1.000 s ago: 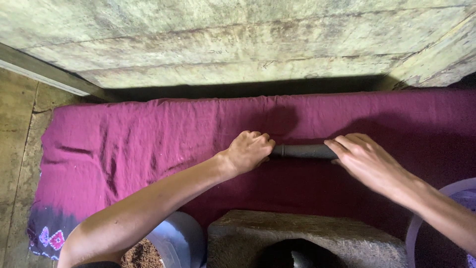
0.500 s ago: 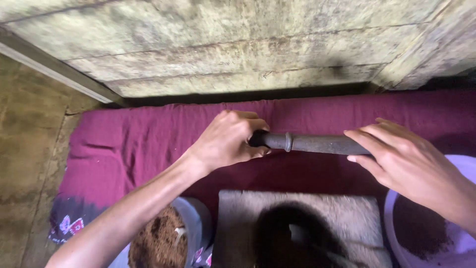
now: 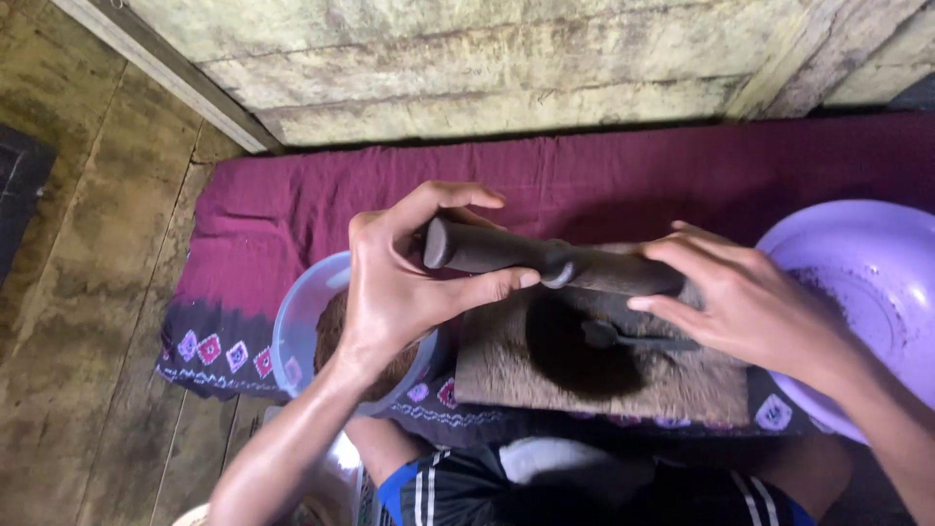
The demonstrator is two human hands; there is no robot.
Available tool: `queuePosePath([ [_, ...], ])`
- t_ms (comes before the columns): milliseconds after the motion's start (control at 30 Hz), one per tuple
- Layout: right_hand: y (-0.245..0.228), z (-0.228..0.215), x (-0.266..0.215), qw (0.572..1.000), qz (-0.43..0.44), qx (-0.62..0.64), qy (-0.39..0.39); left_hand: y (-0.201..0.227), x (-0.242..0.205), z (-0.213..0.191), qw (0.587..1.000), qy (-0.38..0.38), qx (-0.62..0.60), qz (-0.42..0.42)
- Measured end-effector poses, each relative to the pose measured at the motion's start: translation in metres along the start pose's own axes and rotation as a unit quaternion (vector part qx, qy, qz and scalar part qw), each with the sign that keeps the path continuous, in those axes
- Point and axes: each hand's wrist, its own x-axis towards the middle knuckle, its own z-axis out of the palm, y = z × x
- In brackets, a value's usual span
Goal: Grinding brown powder in a stone mortar using a stone pestle and a spoon to reposition the material.
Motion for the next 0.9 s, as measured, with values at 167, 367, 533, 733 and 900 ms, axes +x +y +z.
queuePosePath([
  [167,-0.027,0.036,0.001,0.996,-0.093,-0.001,0.009,0.016,-0.030,0.017,0.998,0.051,-0.026,0.007],
  [367,-0.031,0.074,0.000,0.989,-0.119,-0.076,-0.051,0.006,-0.056,0.040,0.994,0.013,0.004,0.107],
  [533,-0.043,0.074,0.005,0.982,-0.018,-0.097,-0.159,-0.008,-0.058,0.044,0.998,0.015,-0.050,0.038],
  [733,-0.028,0.098,0.010,0.968,-0.004,-0.105,-0.227,-0.030,-0.060,0.054,0.998,0.016,-0.061,0.021],
  [900,-0.049,0.049,0.008,0.979,-0.001,-0.065,-0.195,-0.039,-0.061,0.053,0.997,0.035,-0.064,0.014],
])
